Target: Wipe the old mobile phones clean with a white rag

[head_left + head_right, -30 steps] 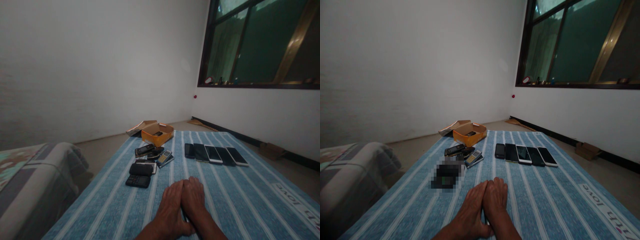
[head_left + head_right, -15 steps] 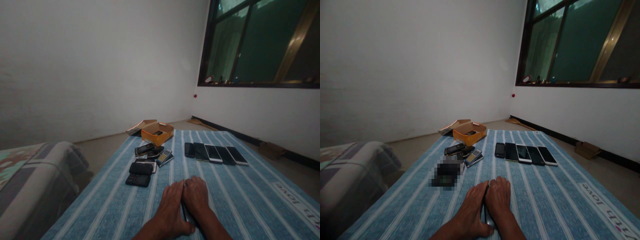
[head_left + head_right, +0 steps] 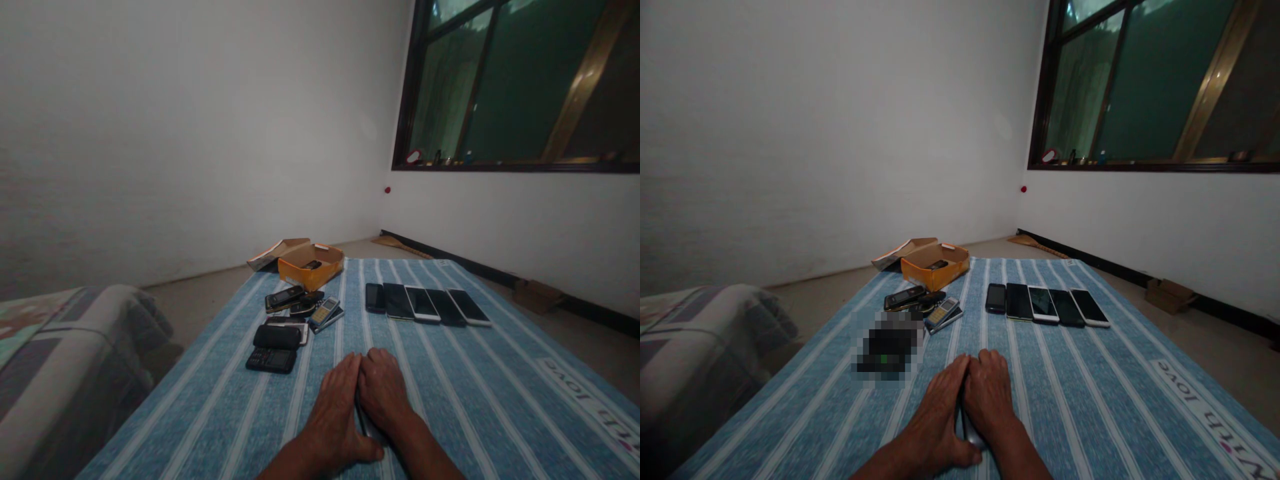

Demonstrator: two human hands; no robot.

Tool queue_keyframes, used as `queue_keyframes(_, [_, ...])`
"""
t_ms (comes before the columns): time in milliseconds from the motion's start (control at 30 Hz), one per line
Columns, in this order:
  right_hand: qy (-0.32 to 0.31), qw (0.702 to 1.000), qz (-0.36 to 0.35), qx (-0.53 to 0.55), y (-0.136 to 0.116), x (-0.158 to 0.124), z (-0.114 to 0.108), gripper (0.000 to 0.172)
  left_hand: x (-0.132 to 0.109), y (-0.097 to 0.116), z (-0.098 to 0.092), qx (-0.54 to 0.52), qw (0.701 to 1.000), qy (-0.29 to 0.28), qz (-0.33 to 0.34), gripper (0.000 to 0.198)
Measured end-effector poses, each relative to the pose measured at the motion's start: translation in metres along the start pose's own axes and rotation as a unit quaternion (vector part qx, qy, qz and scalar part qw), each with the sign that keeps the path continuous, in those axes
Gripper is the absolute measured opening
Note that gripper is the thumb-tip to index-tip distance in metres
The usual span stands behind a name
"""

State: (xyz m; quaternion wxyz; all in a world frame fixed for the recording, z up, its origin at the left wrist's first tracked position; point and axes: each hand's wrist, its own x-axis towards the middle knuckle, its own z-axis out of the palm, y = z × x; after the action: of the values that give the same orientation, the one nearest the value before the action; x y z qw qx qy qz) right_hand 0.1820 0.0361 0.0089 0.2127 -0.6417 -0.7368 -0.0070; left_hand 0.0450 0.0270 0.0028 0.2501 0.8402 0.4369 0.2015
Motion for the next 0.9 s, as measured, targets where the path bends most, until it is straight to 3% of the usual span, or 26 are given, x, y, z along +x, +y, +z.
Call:
queue_keyframes(200, [0.010, 0.995, 0.093, -0.031, -0.008, -0.001, -0.007, 0.025, -0.001, 0.004, -0.005, 0.007, 0.999, -0.031, -0.010, 0.125])
queue_keyframes(333, [0.012, 0.992, 0.118, -0.039, -0.008, -0.002, -0.006, 0.025, -0.001, 0.009, -0.009, 0.004, 0.998, -0.051, -0.029, 0.125])
queue_keyframes(533, [0.008, 0.999, 0.029, -0.009, -0.002, 0.000, 0.000, 0.022, -0.001, 0.014, -0.013, -0.012, 0.998, -0.055, -0.032, 0.129])
queue_keyframes(900, [0.012, 0.997, -0.062, 0.044, 0.008, 0.004, 0.007, 0.022, 0.001, 0.007, -0.012, -0.036, 0.998, -0.049, -0.030, 0.136])
